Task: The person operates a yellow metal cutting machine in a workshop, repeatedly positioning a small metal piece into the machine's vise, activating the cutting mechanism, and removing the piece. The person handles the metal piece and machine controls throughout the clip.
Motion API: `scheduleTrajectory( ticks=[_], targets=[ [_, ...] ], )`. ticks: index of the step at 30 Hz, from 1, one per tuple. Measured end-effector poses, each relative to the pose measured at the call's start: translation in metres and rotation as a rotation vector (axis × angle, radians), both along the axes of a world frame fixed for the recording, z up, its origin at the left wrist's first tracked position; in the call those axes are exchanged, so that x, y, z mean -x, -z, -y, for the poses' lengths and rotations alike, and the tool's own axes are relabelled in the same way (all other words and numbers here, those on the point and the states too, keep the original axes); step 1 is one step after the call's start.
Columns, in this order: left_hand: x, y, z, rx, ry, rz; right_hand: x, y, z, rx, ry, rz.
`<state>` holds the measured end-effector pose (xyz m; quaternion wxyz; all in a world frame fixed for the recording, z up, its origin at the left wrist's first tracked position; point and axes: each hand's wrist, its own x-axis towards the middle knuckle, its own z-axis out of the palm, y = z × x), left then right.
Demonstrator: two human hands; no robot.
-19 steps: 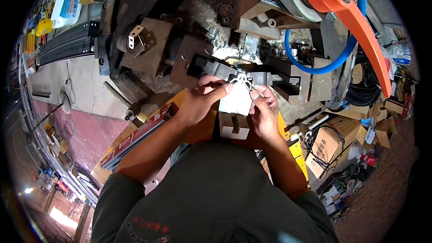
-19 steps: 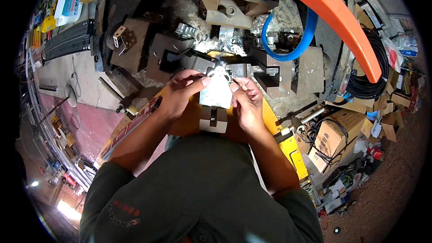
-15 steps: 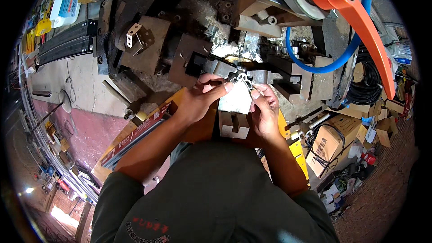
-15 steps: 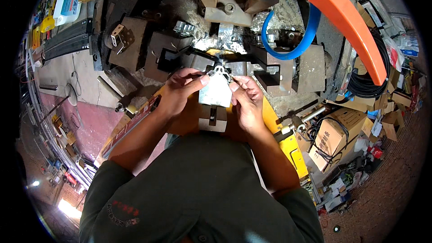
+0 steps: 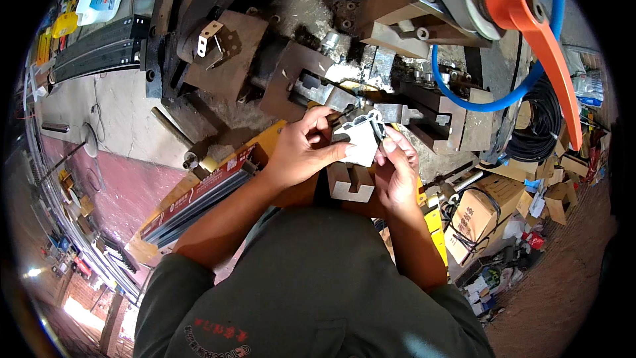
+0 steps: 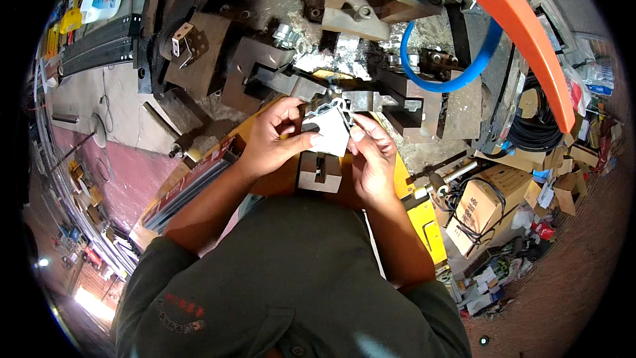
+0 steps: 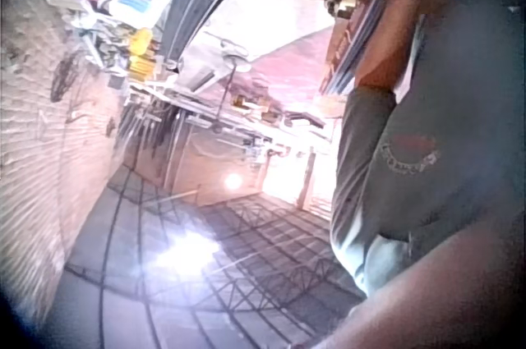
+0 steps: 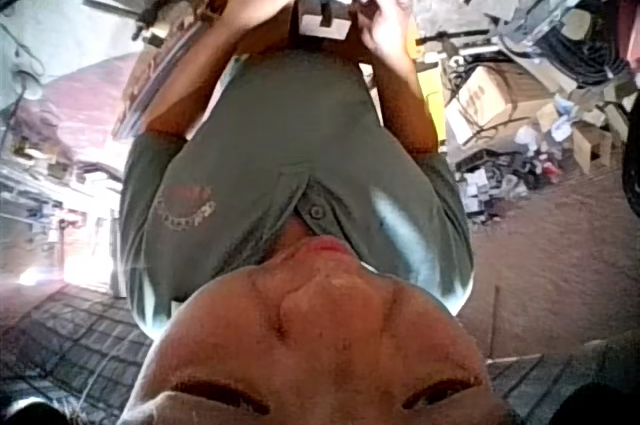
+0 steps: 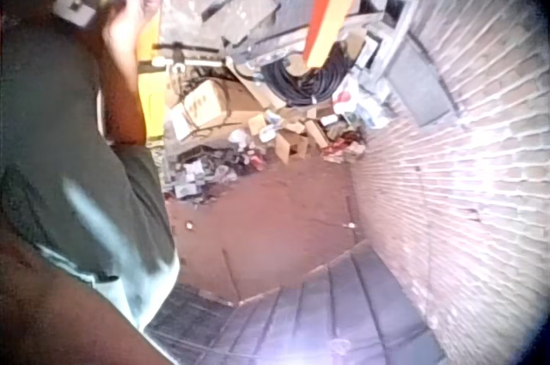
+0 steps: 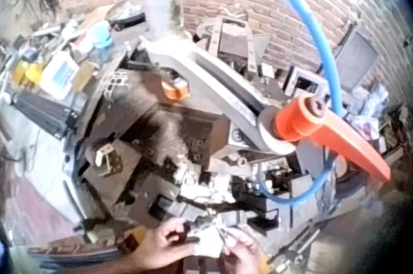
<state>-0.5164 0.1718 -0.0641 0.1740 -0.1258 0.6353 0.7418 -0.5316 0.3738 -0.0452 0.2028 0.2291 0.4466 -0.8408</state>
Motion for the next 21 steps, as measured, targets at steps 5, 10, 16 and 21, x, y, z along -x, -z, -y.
scheduleTrajectory(
  ticks=[5, 10, 16, 21],
  targets=[
    [-0.002, 0.005, -0.004, 0.086, -0.039, -0.070, -0.004, -0.018, -0.011, 0.026, -0.005, -0.063],
    [0.001, -0.006, -0.005, 0.033, 0.036, 0.049, -0.034, -0.007, -0.043, -0.267, 0.015, -0.150],
    [0.002, 0.003, -0.011, -0.002, 0.017, 0.092, -0.049, 0.003, -0.057, -0.382, -0.009, -0.230],
    [0.014, -0.009, -0.009, 0.043, 0.080, 0.124, -0.054, 0.009, -0.065, -0.416, -0.041, -0.106]
  ],
)
